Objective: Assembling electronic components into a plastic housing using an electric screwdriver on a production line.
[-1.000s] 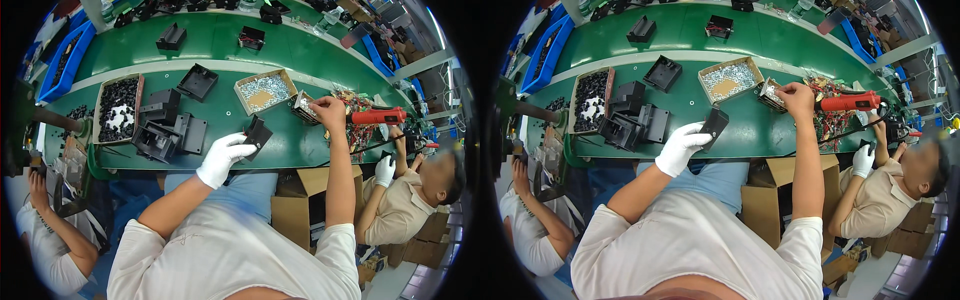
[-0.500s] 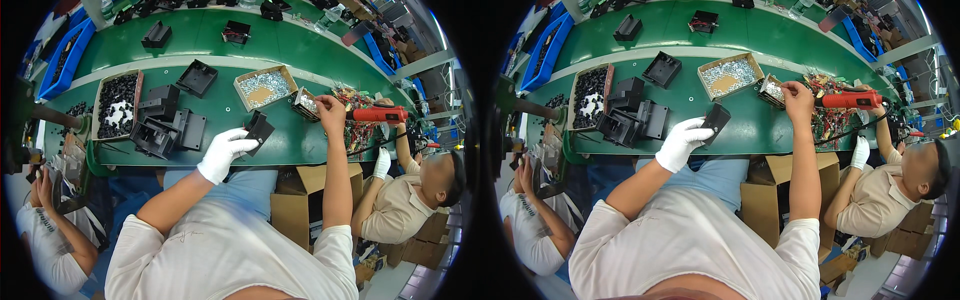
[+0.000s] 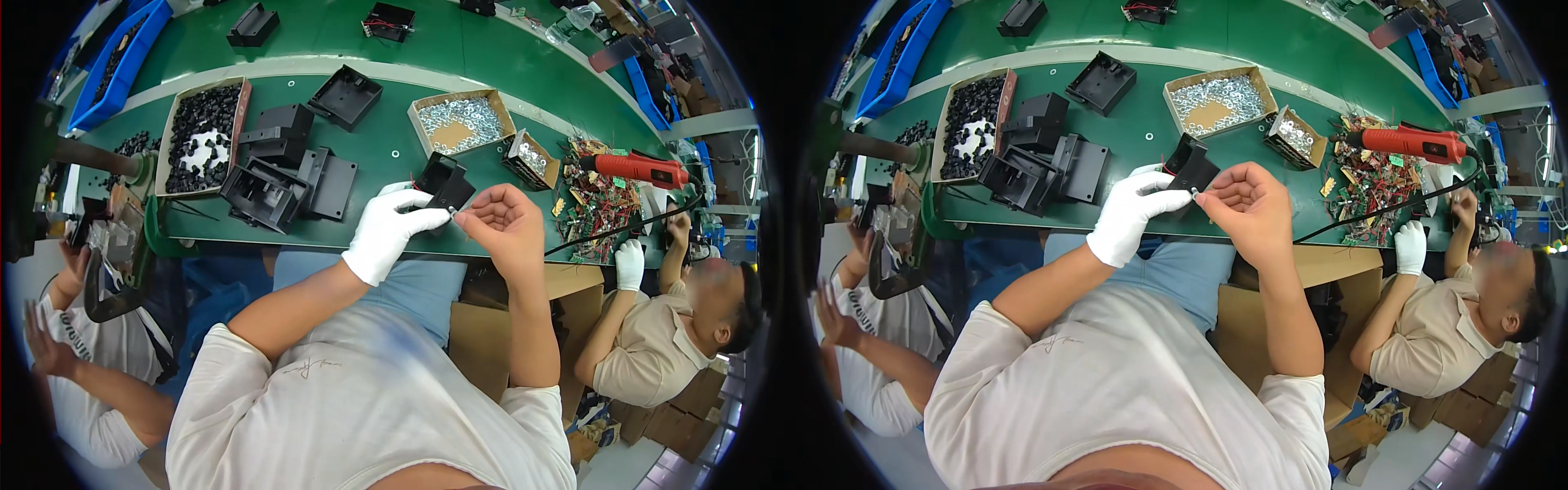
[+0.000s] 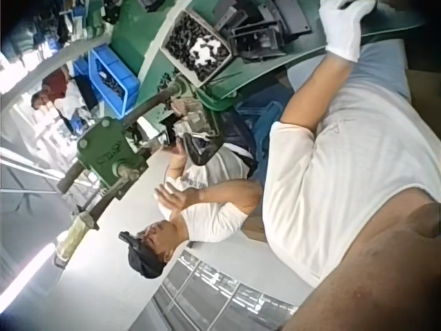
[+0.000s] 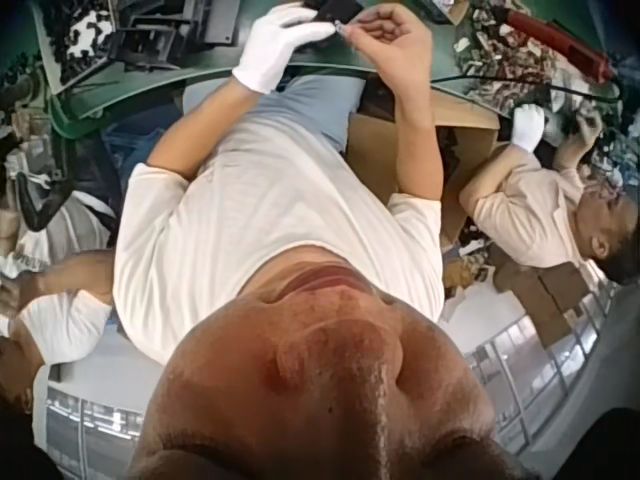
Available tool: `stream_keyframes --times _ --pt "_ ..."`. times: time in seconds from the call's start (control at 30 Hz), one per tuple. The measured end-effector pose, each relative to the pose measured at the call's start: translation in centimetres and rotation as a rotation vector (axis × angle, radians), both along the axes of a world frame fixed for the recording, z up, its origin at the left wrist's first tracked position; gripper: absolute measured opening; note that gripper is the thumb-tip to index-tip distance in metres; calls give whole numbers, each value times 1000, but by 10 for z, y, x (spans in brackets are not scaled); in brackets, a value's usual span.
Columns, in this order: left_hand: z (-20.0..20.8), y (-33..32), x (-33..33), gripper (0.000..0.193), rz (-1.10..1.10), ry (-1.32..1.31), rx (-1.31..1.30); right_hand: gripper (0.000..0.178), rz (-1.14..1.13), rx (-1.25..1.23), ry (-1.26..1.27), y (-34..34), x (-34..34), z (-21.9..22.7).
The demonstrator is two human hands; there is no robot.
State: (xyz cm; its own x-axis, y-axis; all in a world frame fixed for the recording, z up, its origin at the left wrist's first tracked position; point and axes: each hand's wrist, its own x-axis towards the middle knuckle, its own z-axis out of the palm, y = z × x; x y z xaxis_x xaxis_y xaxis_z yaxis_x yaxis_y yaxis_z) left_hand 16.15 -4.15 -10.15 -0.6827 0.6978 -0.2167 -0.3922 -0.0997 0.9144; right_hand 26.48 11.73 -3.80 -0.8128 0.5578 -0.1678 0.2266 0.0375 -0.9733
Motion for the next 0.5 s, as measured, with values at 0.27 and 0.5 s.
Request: stream_keyframes --times 0.27,0.5 --pt "-1 -1 -3 16 45 17 25 22 -2 -3 -70 0 -6 4" --pt "-5 -2 -11 20 50 -22 59 21 -63 -1 -46 -4 -16 10"
